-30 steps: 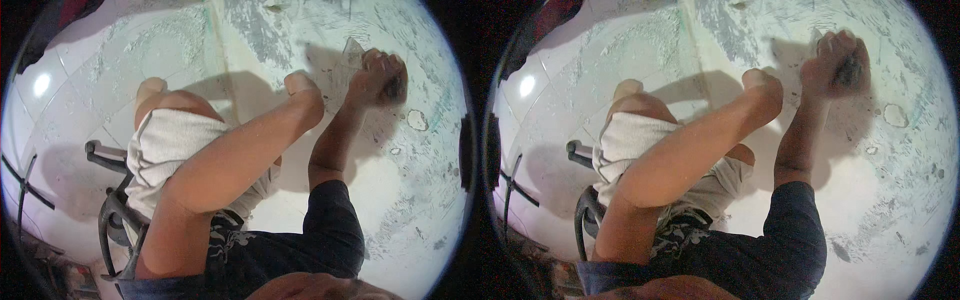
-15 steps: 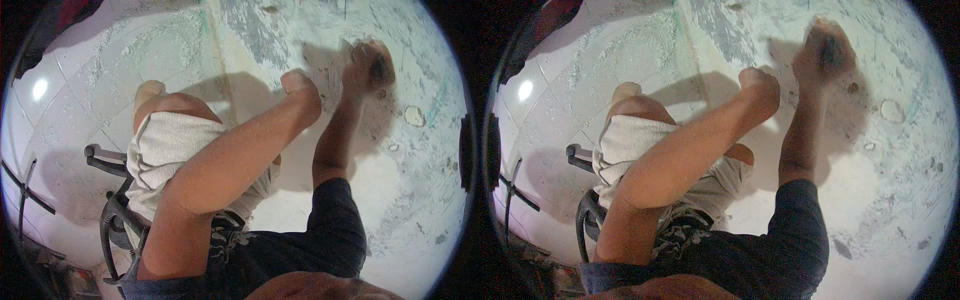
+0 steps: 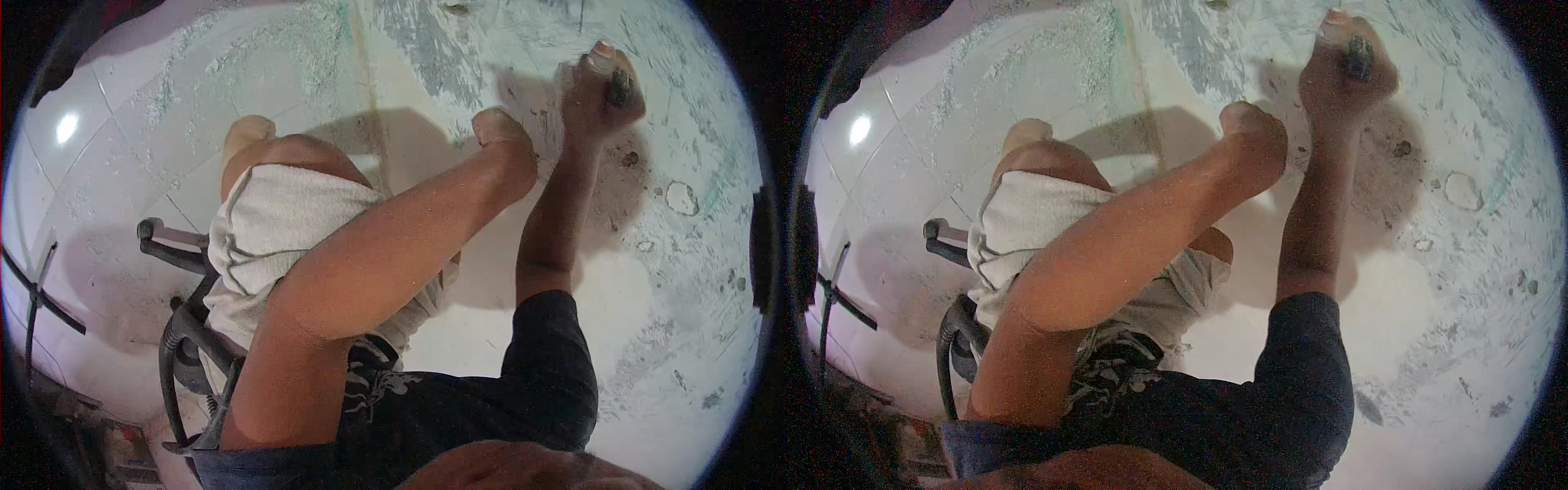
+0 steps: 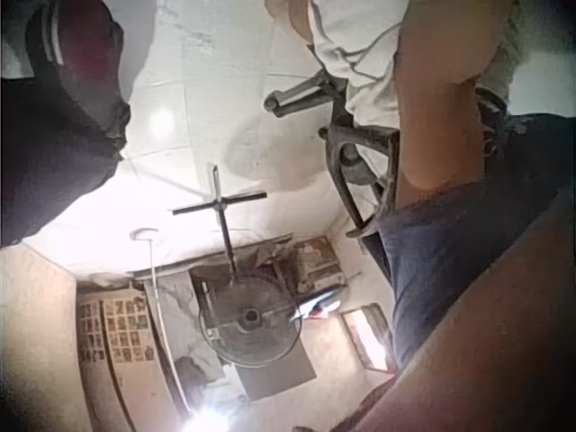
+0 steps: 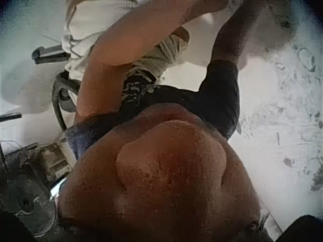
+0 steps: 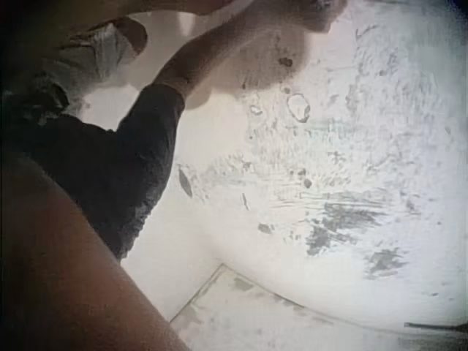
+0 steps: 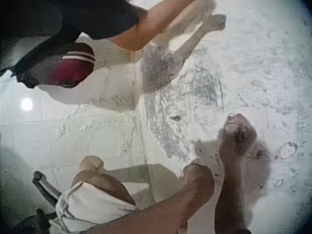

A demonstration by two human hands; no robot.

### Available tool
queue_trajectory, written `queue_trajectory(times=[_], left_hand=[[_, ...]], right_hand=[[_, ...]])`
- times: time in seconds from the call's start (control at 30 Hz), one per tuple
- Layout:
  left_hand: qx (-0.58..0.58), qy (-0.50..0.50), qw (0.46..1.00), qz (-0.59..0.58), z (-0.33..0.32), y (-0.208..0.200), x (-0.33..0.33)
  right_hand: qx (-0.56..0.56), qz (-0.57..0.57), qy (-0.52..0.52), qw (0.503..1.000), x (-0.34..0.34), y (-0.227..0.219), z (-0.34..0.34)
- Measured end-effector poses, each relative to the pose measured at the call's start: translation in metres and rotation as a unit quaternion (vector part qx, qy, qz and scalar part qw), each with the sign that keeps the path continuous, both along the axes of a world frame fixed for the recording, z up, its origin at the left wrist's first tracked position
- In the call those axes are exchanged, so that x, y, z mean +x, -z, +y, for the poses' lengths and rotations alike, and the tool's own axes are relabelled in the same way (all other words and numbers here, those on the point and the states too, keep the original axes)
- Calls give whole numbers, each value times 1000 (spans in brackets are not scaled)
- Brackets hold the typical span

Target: Scraping old paint or plaster from a wall using a putty knife.

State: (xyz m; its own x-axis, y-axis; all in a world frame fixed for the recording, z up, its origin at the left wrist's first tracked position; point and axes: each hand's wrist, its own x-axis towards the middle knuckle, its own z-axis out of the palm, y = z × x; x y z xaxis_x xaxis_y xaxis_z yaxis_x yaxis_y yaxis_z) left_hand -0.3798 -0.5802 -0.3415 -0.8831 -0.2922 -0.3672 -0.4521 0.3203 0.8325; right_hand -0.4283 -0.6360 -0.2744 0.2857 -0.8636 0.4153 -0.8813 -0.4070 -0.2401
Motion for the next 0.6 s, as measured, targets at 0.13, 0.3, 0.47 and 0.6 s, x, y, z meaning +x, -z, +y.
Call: queue_trajectory(times=[0.13,0.3,0.47,0.6], left_hand=[[4,-24,1000,-6,2,4,13],[34,-73,997,-23,11,15,-14],[46,-64,997,14,0,5,-4],[56,-56,997,0,4,12,4]], right_hand=[[-54,-94,-97,989,12,8,-5],[-19,-125,-33,991,22,4,6],[24,-226,-16,974,28,-8,20],[18,35,-91,995,17,3,-2]])
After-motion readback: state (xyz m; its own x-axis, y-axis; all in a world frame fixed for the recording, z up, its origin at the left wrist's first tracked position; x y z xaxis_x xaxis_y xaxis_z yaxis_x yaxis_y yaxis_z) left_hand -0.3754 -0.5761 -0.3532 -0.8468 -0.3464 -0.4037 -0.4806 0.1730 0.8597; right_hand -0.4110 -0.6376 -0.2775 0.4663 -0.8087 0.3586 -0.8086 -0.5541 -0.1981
